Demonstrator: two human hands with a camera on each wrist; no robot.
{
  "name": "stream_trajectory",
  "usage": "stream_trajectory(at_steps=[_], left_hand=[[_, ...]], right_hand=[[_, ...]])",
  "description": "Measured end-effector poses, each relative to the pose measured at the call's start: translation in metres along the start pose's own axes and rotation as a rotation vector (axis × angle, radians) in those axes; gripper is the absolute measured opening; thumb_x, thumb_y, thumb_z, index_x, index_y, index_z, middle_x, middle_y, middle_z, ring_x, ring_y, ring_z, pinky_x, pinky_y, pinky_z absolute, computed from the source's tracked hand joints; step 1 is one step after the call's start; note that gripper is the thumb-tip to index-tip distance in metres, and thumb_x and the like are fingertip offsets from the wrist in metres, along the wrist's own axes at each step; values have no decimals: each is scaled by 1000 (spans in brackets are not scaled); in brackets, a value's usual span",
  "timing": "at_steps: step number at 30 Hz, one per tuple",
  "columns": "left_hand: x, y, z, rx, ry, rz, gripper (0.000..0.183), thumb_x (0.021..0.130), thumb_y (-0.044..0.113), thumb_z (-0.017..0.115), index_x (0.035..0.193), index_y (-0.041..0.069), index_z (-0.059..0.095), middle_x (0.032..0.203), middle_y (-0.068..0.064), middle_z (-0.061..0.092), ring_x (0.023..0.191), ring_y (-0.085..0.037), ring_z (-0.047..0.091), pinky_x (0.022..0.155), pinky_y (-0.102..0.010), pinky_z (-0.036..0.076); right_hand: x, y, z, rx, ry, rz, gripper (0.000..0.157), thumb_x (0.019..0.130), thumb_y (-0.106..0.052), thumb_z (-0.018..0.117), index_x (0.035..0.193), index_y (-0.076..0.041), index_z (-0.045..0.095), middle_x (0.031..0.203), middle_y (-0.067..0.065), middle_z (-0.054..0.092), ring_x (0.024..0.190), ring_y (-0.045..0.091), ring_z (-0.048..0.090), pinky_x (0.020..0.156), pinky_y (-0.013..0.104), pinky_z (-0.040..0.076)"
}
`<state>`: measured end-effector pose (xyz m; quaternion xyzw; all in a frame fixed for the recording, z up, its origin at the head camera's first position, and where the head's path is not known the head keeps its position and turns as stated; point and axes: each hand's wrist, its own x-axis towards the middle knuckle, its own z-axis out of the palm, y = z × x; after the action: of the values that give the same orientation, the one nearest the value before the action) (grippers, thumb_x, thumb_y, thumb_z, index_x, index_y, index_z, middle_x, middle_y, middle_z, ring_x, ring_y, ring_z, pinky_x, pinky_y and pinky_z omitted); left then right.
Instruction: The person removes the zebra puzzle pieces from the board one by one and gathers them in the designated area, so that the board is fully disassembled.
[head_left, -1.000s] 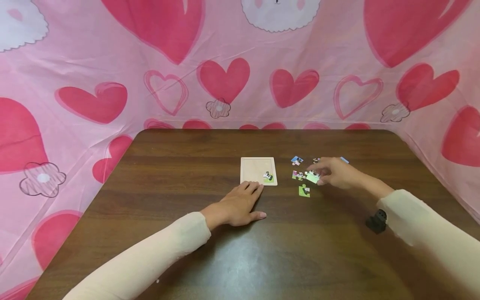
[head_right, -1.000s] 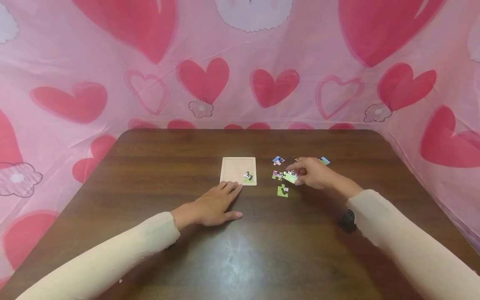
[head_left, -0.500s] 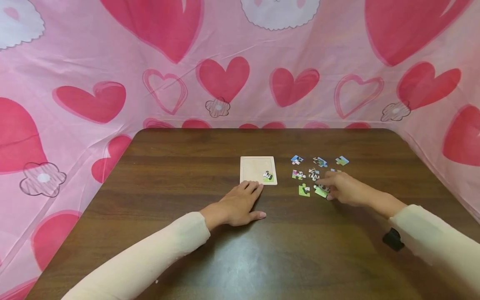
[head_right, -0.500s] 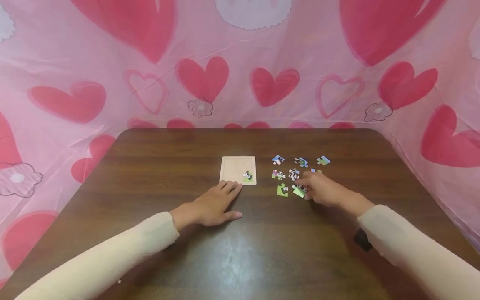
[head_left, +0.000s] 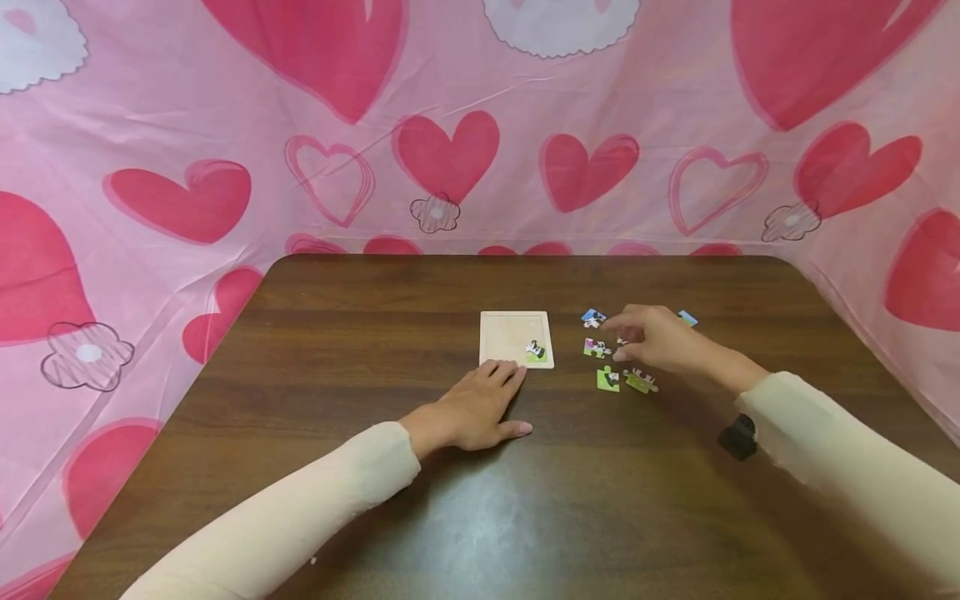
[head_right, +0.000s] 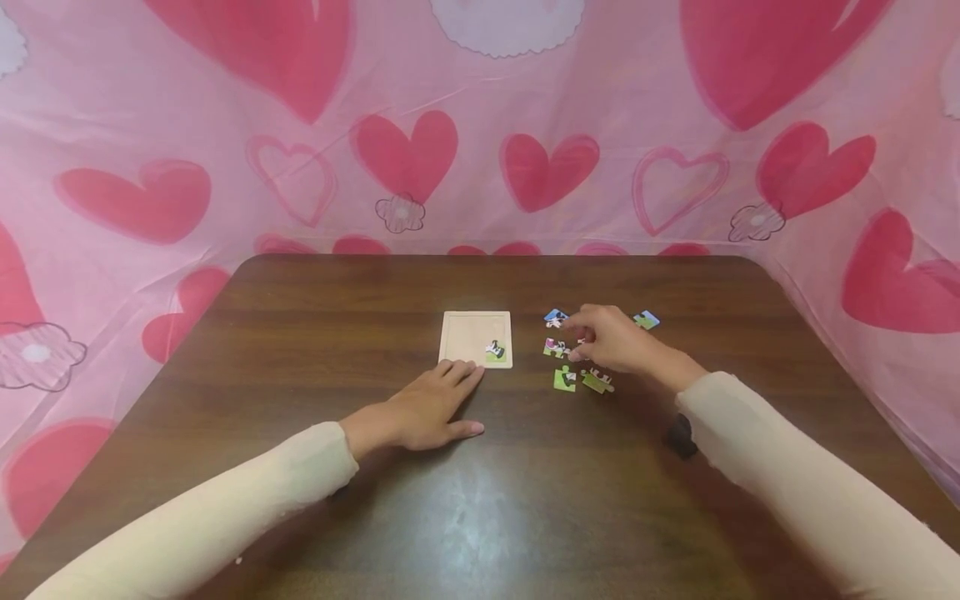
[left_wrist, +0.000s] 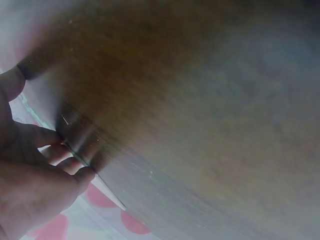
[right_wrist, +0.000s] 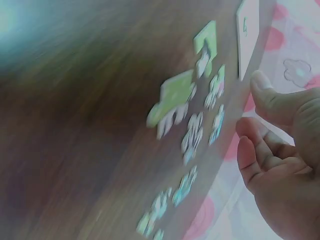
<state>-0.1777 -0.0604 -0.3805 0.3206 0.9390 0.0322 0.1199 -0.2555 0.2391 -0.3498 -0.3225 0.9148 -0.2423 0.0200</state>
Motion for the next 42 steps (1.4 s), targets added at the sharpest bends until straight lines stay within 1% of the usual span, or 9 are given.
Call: stream_trajectory(at_steps=[2,7,13,16,21,24,28,34,42], left_hand=[[0,0,0,-1,-1,2,82,96,59,42,154,7,19,157,-9,22,144,-25,18,115,-41,21],[0,1,-2,-4,0,4,83,95,60,43,154,6,20,157,-9,23,144,-25,19,115,-41,21],[0,0,-1,11,-17,-13,83,95,61,42,154,8,18,158,-8,21,144,-24,17,116,-40,20],[1,0,-1,13,-22,-16,83,95,61,41,154,8,17,158,-8,20,144,-24,17,116,-40,20],[0,0,-1,10,-20,-13,83,95,60,42,154,8,18,158,-9,21,144,-24,16,116,-39,20],[0,0,-2,11,-20,-12,83,95,61,41,154,8,18,158,-8,21,144,-24,16,116,-40,20],[0,0,-2,15,-22,-9,83,95,61,40,154,8,17,158,-8,20,144,-24,17,115,-40,21],[0,-1,-1,25,-22,0,83,95,61,39,154,8,16,158,-8,20,144,-23,17,116,-39,20],[0,-1,-2,23,-26,-3,83,95,61,40,155,8,16,158,-8,20,144,-23,16,116,-39,20]], right_hand=[[11,-3,5,32,5,21,38,77,-3,79,113,0,68,83,6,60,71,14,56,64,31,48],[34,-16,18,75,0,7,40,77,-4,80,115,0,67,88,11,61,80,22,59,69,37,49],[52,-30,30,114,-14,-4,40,78,-6,79,116,-1,67,95,11,63,89,27,59,75,41,49],[56,-34,36,105,-37,-14,41,78,-6,79,117,-2,67,97,10,63,89,25,58,77,41,48],[62,-40,44,90,-67,-69,43,78,-4,79,119,0,67,96,10,61,86,24,53,76,39,45],[64,-43,48,94,-72,-101,43,78,-4,79,119,2,66,99,12,62,88,27,52,77,39,43],[66,-43,54,63,-86,-113,42,78,-7,79,117,2,68,104,11,62,92,29,49,78,37,40],[67,-43,59,31,-101,-74,32,78,-8,80,109,-4,72,100,8,59,89,26,46,75,34,37],[71,-42,61,65,-122,-35,22,77,-5,79,97,-9,71,97,8,55,93,26,44,79,37,37]])
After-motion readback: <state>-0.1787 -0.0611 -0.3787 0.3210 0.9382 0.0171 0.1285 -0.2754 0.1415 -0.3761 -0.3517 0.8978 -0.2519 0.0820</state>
